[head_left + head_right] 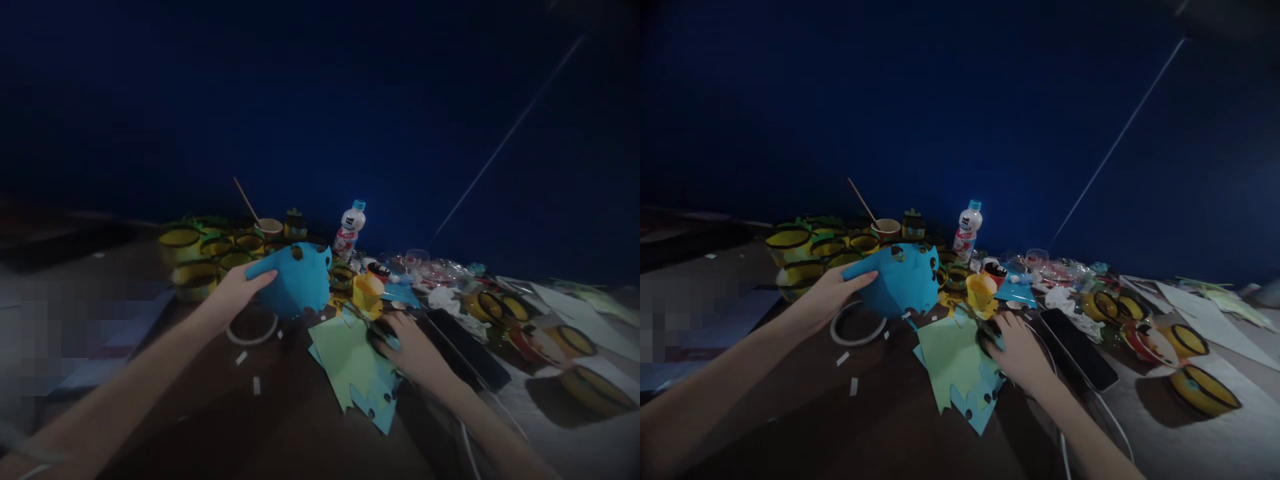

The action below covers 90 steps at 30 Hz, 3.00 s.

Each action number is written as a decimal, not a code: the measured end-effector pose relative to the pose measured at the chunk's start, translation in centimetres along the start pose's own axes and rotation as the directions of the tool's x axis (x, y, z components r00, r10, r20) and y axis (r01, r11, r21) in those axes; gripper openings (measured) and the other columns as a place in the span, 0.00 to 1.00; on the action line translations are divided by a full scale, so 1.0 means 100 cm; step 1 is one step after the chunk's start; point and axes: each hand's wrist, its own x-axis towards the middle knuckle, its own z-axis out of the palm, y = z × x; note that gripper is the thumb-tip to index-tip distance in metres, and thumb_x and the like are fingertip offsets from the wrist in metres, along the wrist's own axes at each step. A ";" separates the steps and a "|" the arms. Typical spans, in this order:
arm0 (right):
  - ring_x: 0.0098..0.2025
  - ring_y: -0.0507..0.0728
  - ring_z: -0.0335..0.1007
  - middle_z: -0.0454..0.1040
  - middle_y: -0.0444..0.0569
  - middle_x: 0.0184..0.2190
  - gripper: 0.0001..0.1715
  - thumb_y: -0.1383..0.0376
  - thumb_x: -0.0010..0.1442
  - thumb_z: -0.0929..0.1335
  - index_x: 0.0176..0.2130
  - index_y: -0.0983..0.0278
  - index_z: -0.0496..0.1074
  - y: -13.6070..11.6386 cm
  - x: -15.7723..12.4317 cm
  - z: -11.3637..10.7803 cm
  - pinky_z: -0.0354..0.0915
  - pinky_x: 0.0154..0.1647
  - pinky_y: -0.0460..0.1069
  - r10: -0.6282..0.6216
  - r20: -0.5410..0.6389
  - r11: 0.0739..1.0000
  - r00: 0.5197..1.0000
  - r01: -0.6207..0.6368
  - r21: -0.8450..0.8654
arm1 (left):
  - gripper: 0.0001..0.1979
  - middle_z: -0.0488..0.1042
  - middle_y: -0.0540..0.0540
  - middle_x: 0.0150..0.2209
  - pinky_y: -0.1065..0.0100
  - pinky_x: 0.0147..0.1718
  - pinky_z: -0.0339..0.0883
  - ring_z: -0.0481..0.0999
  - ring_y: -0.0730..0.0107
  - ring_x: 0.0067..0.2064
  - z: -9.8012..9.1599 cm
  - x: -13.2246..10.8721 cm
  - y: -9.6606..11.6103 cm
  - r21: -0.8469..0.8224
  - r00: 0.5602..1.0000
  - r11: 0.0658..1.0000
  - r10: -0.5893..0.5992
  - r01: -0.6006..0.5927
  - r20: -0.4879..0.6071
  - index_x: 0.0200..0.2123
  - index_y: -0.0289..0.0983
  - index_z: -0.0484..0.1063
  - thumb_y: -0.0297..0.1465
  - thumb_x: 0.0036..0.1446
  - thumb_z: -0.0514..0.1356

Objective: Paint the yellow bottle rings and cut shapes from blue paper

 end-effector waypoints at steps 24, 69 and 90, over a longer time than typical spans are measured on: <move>0.36 0.55 0.71 0.71 0.49 0.40 0.24 0.70 0.53 0.64 0.51 0.58 0.64 -0.042 0.007 -0.067 0.69 0.35 0.50 -0.175 0.379 0.730 0.909 -0.138 0.669 | 0.14 0.78 0.45 0.39 0.55 0.41 0.73 0.76 0.54 0.43 -0.006 0.006 0.008 -0.230 0.968 0.960 0.108 -0.161 -0.228 0.39 0.38 0.73 0.36 0.46 0.63; 0.23 0.47 0.55 0.60 0.39 0.25 0.15 0.57 0.54 0.68 0.37 0.61 0.62 -0.120 0.039 0.028 0.54 0.22 0.42 -0.155 0.037 0.174 0.987 -0.010 0.985 | 0.26 0.73 0.45 0.48 0.60 0.40 0.73 0.74 0.56 0.45 0.008 -0.011 0.004 0.120 0.983 0.984 0.148 -0.135 -0.108 0.49 0.45 0.63 0.39 0.46 0.62; 0.26 0.49 0.58 0.63 0.42 0.28 0.16 0.57 0.53 0.68 0.37 0.62 0.63 -0.121 0.040 0.021 0.59 0.25 0.44 -0.159 0.062 0.245 0.985 -0.021 0.969 | 0.25 0.76 0.50 0.31 0.64 0.28 0.73 0.78 0.59 0.32 0.010 -0.014 0.013 0.317 0.957 0.915 0.283 -0.251 -0.059 0.47 0.44 0.63 0.34 0.42 0.64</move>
